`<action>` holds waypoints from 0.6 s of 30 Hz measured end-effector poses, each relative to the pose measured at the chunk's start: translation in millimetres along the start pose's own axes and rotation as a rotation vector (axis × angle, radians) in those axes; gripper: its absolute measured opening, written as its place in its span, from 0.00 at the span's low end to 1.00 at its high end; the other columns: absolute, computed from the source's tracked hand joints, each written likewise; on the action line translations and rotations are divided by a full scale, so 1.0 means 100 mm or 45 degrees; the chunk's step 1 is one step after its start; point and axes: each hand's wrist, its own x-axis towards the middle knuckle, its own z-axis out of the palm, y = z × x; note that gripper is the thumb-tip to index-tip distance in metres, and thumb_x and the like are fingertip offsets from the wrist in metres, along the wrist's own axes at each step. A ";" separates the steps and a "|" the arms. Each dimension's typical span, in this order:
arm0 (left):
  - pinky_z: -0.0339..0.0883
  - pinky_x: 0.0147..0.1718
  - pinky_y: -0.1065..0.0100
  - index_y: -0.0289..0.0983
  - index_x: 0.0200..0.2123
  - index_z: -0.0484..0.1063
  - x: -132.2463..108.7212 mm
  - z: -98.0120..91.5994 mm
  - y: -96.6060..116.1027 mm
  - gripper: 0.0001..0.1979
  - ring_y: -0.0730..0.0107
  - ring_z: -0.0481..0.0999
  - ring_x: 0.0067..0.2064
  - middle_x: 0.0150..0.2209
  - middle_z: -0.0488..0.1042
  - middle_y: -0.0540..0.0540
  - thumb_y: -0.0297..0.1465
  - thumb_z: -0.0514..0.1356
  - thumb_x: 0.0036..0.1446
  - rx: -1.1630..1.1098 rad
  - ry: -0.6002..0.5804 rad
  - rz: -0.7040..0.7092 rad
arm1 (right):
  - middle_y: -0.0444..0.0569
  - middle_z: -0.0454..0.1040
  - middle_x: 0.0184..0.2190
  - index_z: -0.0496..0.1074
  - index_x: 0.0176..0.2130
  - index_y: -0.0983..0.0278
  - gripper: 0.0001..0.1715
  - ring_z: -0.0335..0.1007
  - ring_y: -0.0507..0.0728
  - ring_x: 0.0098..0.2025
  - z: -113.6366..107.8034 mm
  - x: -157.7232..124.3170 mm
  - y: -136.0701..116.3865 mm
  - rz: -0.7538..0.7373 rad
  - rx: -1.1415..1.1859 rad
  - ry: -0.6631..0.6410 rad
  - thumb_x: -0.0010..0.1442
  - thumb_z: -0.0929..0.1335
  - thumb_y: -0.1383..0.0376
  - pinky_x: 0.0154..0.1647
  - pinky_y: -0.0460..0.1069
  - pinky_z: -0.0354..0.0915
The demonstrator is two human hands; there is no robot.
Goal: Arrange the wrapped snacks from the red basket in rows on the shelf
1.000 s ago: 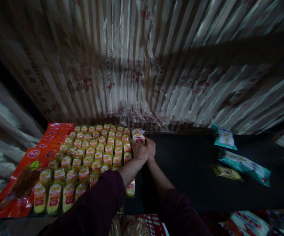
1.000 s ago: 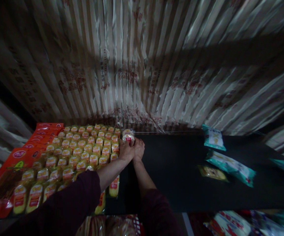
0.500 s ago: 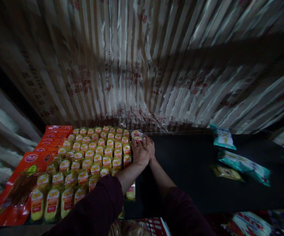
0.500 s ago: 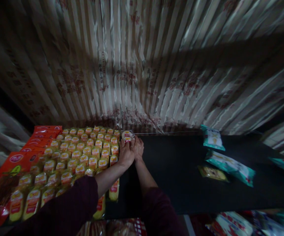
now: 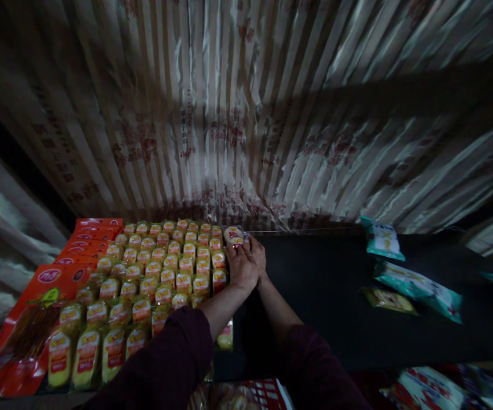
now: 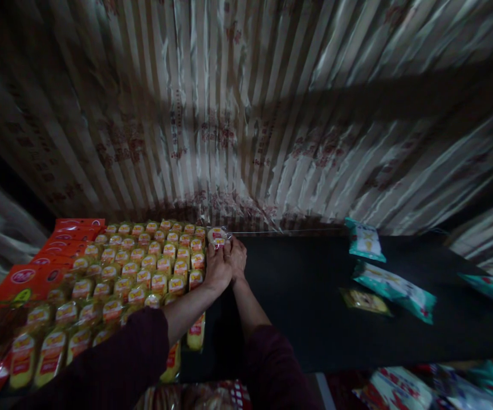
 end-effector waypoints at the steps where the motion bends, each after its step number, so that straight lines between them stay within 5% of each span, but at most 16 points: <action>1: 0.36 0.66 0.51 0.35 0.57 0.67 -0.03 -0.05 -0.02 0.24 0.53 0.48 0.68 0.57 0.68 0.37 0.23 0.50 0.58 0.043 0.020 -0.015 | 0.58 0.72 0.52 0.68 0.54 0.67 0.30 0.63 0.61 0.57 -0.01 0.00 -0.01 0.018 0.012 -0.005 0.60 0.58 0.54 0.58 0.55 0.58; 6: 0.38 0.67 0.58 0.24 0.56 0.66 -0.18 -0.25 0.02 0.22 0.53 0.49 0.68 0.64 0.57 0.31 0.27 0.47 0.61 0.361 0.006 -0.082 | 0.59 0.71 0.54 0.66 0.56 0.69 0.31 0.62 0.62 0.58 -0.10 -0.05 -0.03 0.055 0.062 -0.019 0.59 0.58 0.55 0.60 0.56 0.57; 12: 0.38 0.67 0.59 0.32 0.53 0.70 -0.30 -0.30 0.11 0.20 0.58 0.52 0.67 0.58 0.68 0.39 0.25 0.47 0.61 0.338 -0.076 0.027 | 0.57 0.72 0.52 0.68 0.55 0.67 0.30 0.65 0.62 0.56 -0.22 -0.22 -0.04 0.038 0.075 0.033 0.59 0.59 0.57 0.58 0.56 0.60; 18: 0.48 0.65 0.61 0.32 0.47 0.73 -0.56 -0.31 0.08 0.17 0.58 0.60 0.63 0.56 0.69 0.37 0.29 0.49 0.62 0.268 -0.043 0.061 | 0.59 0.72 0.52 0.69 0.54 0.69 0.31 0.66 0.63 0.55 -0.41 -0.49 -0.12 0.047 0.122 0.036 0.59 0.58 0.54 0.58 0.58 0.60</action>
